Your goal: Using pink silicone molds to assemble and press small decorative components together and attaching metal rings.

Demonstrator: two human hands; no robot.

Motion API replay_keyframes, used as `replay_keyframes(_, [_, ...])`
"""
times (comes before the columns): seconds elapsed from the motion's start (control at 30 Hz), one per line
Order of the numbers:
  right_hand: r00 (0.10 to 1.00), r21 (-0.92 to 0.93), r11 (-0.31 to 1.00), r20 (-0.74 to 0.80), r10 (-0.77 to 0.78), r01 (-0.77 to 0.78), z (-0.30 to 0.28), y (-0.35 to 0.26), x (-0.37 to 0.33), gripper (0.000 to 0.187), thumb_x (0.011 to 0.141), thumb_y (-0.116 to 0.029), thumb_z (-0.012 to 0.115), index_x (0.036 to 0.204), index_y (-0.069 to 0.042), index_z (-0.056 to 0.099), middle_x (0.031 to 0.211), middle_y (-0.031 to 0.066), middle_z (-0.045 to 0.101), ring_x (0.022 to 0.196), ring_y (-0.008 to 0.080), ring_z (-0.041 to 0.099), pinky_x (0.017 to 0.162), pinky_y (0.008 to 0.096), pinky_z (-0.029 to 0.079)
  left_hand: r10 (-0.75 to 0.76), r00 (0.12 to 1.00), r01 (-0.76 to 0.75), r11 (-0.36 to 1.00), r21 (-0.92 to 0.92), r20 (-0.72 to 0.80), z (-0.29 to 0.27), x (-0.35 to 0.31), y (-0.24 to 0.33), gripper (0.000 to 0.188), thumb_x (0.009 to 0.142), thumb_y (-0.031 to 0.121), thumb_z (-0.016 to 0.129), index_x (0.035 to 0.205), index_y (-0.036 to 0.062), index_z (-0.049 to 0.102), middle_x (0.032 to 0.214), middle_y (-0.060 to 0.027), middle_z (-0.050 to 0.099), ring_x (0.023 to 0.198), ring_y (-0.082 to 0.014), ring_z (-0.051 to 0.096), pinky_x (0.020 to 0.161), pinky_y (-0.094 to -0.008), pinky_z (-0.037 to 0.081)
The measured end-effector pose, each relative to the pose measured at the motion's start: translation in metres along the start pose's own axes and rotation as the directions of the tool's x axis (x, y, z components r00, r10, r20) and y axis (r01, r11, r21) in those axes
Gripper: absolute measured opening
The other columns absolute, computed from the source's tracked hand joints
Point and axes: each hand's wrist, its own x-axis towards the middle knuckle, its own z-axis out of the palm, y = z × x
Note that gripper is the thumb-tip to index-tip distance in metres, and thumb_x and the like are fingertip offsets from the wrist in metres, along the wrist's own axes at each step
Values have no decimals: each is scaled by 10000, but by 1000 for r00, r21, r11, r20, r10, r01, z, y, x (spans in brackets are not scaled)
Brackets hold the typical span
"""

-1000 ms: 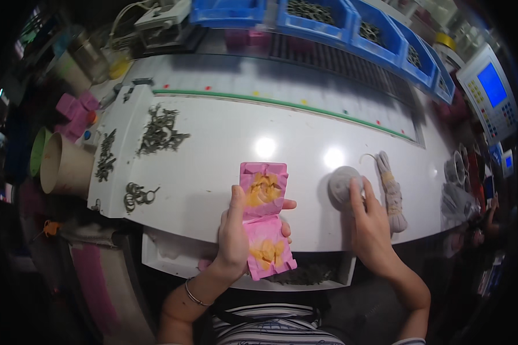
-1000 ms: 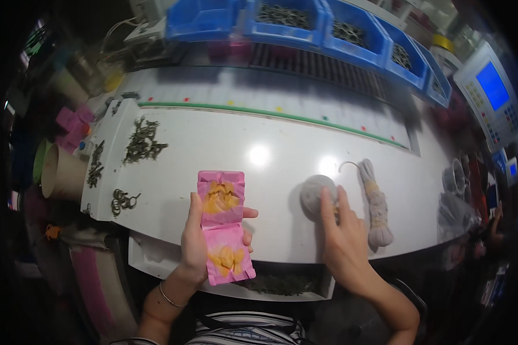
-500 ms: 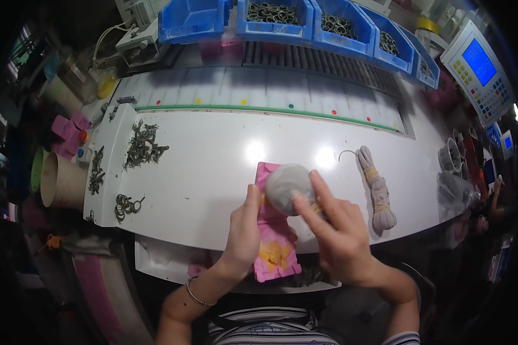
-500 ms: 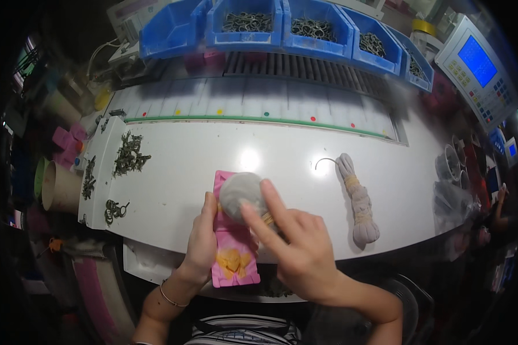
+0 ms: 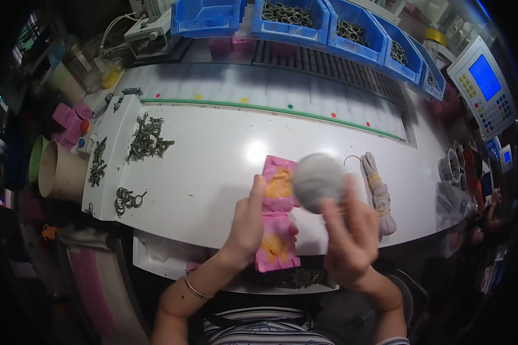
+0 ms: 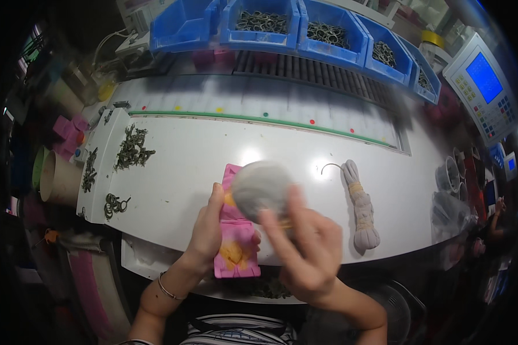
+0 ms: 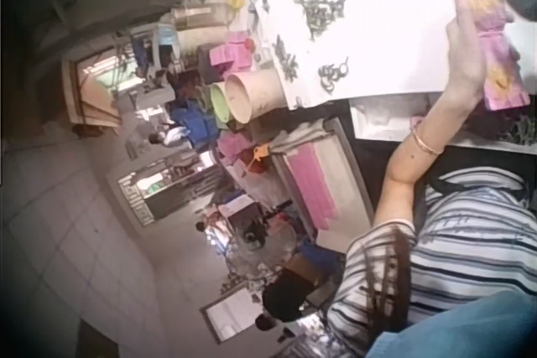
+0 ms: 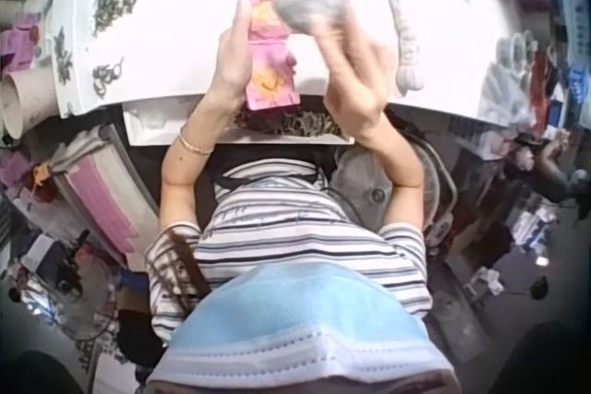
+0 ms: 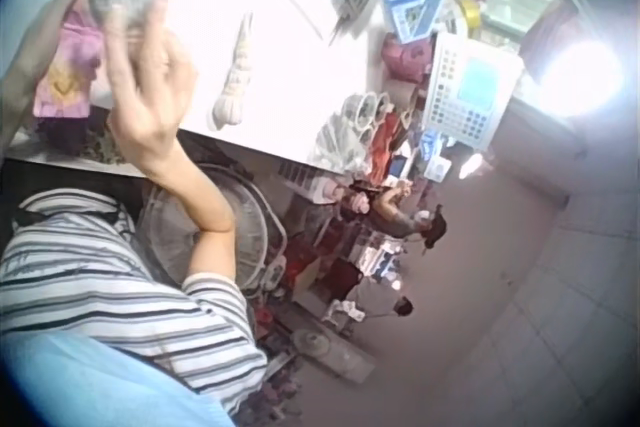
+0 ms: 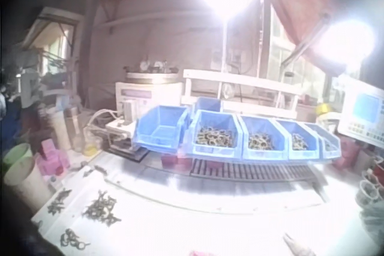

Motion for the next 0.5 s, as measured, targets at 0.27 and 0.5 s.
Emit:
replay_keyframes(0.27, [922,126,986,384,56,-112,-14,5,18,557,620,45,594,1165,-59,633,1288,225,520,792,223,571,727,298,445,191,981,-194,971,136,34,-8,3,-8,654,1008,447,190,1006,-68,592,779,-137,644,626,-194,634,620,-288,524])
replay_keyframes(0.5, [799,258,895,581,157,-364,-26,-23,-13,642,621,114,579,1252,-1,543,1299,292,464,750,266,562,722,320,450,645,748,-641,638,427,157,-5,11,-5,630,1003,455,254,1148,-103,509,981,-187,640,782,-181,627,699,-288,518])
